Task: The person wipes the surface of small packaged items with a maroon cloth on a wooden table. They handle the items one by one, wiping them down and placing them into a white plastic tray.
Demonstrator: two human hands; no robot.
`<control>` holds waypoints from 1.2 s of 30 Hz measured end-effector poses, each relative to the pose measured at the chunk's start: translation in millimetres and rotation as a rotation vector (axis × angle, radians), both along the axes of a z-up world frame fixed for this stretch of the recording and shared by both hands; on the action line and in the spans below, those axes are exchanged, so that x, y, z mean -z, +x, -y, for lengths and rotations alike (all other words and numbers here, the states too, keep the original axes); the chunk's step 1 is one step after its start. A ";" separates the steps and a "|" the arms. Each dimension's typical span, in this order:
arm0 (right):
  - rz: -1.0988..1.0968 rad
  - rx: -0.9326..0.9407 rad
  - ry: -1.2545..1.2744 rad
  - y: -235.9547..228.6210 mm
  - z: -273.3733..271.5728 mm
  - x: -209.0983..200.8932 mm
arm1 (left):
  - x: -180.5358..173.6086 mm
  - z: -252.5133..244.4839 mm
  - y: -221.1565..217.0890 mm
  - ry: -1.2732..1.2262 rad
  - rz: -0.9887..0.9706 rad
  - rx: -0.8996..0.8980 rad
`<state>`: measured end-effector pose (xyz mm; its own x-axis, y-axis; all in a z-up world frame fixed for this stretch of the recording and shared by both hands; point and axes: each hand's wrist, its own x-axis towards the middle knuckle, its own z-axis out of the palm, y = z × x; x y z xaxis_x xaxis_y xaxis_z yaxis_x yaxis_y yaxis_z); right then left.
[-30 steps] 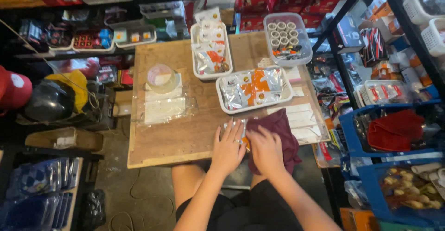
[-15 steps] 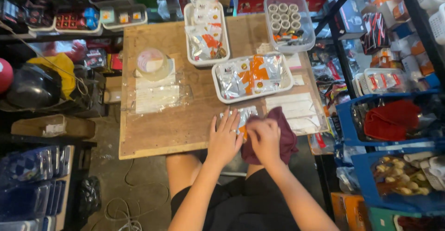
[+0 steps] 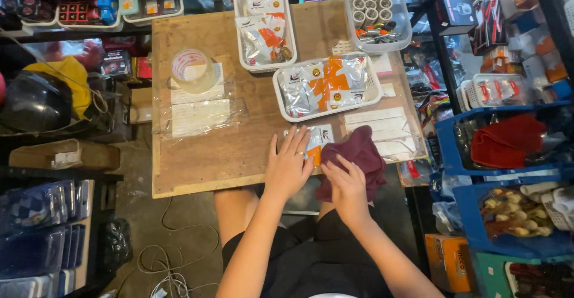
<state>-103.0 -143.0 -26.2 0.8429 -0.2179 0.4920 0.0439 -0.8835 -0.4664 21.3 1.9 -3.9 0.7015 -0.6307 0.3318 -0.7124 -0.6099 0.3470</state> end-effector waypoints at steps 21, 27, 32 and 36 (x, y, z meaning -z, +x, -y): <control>-0.331 -0.180 -0.056 15.8 -11.1 -20.7 | -13.2 0.1 -1.3 0.084 -0.132 0.007; -0.254 -0.212 -0.177 43.9 11.0 -1.3 | -5.0 -1.1 -1.4 0.108 -0.096 0.003; -0.231 -0.226 -0.065 67.9 20.8 -6.8 | -6.7 0.2 -1.8 0.094 -0.079 -0.002; -0.245 -0.192 -0.061 44.2 11.0 5.9 | -1.4 0.8 -3.1 0.103 -0.092 -0.013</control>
<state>-58.8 -154.1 -32.2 0.9609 -0.0196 0.2763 0.1053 -0.8968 -0.4297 18.2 1.1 -2.5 0.7346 -0.6485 0.1994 -0.6720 -0.6549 0.3457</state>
